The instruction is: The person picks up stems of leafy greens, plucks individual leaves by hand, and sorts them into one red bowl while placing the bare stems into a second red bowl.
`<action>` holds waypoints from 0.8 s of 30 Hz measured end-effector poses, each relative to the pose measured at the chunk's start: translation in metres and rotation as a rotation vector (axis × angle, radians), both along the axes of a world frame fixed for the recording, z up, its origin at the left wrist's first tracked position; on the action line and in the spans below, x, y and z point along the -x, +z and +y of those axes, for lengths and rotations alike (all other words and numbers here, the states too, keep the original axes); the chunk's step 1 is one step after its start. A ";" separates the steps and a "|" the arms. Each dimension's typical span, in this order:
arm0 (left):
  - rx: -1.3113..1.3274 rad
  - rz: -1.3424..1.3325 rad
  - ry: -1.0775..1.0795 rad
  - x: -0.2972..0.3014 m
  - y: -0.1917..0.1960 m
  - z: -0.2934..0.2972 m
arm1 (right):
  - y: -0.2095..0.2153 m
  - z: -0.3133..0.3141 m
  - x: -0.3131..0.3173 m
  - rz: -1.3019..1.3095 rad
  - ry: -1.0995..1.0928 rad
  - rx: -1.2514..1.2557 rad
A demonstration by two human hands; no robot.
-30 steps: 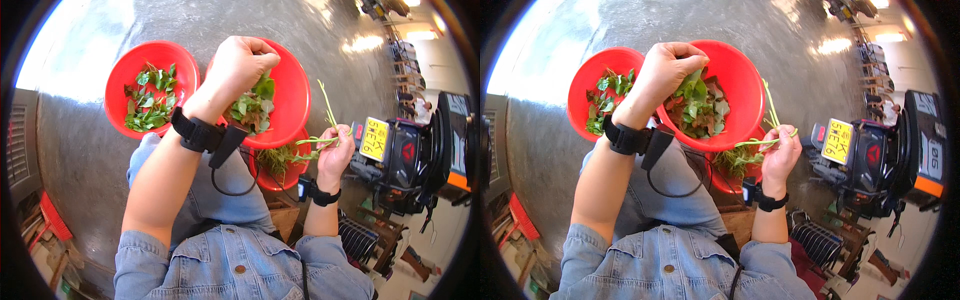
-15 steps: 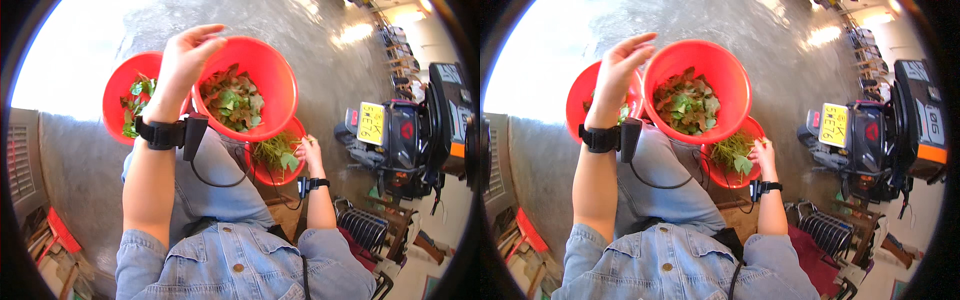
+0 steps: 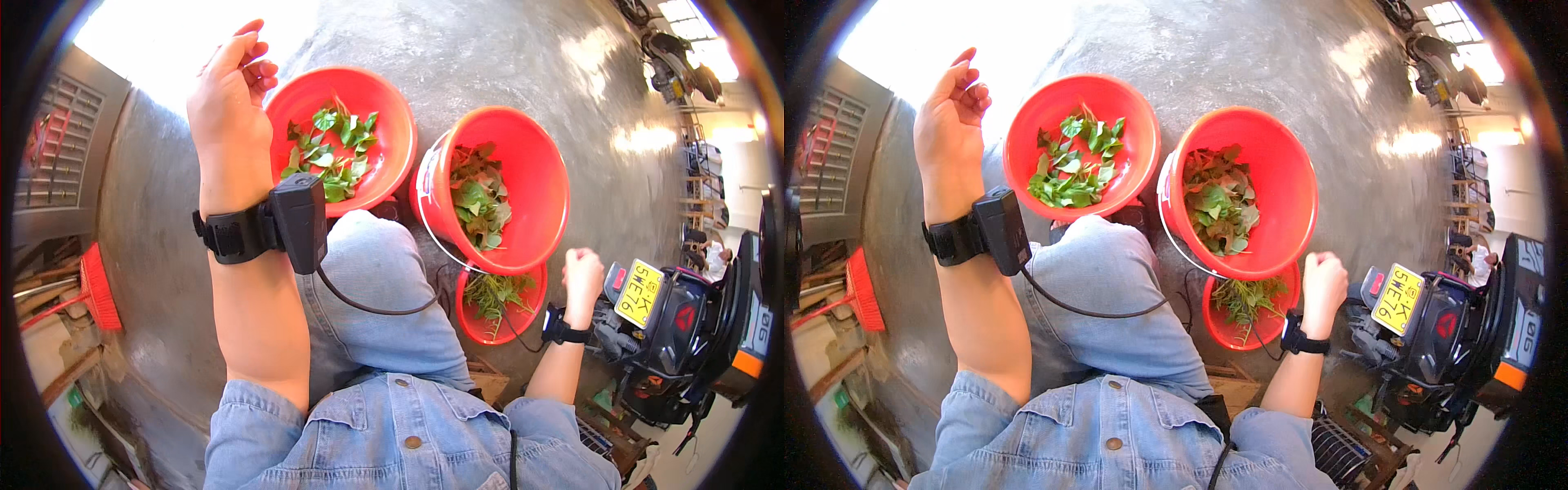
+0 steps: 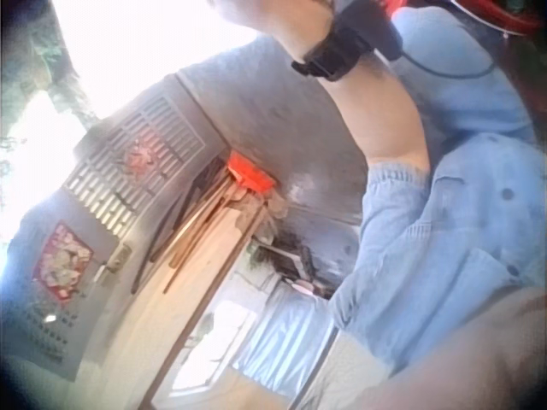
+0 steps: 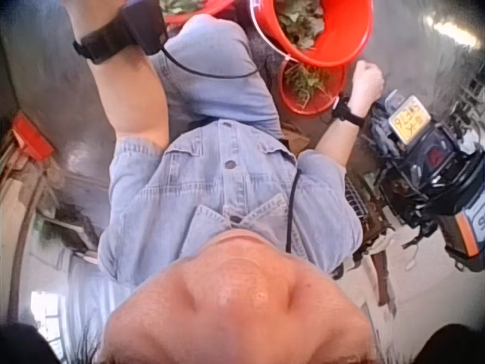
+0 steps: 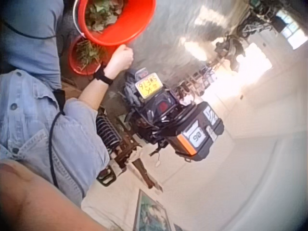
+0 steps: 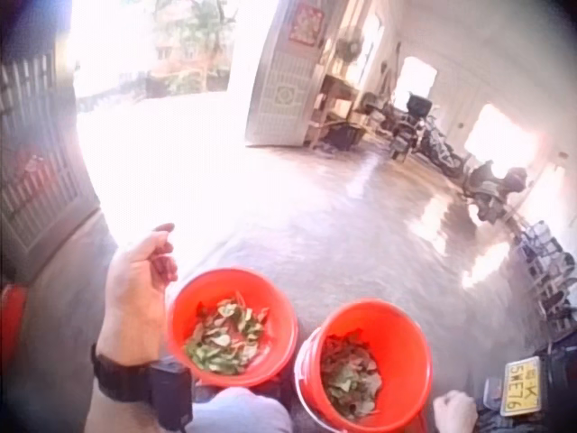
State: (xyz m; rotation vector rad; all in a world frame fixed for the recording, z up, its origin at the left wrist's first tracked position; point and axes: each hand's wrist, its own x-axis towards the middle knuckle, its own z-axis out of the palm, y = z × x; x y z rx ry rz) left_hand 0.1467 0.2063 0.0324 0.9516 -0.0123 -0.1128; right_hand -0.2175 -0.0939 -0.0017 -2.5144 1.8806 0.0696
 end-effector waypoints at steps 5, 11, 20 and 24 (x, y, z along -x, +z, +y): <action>-0.048 -0.009 0.044 -0.013 -0.027 0.018 | 0.021 0.055 -0.123 -0.832 0.373 -0.467; -0.129 0.090 0.036 -0.023 -0.037 0.030 | -0.097 0.103 -0.300 -0.873 0.458 -0.913; -0.067 0.192 -0.064 -0.016 -0.020 0.026 | -0.334 0.067 -0.373 -0.324 0.546 -0.783; -0.092 0.207 -0.056 -0.023 -0.023 0.041 | -0.349 0.089 -0.394 -0.380 0.360 -1.062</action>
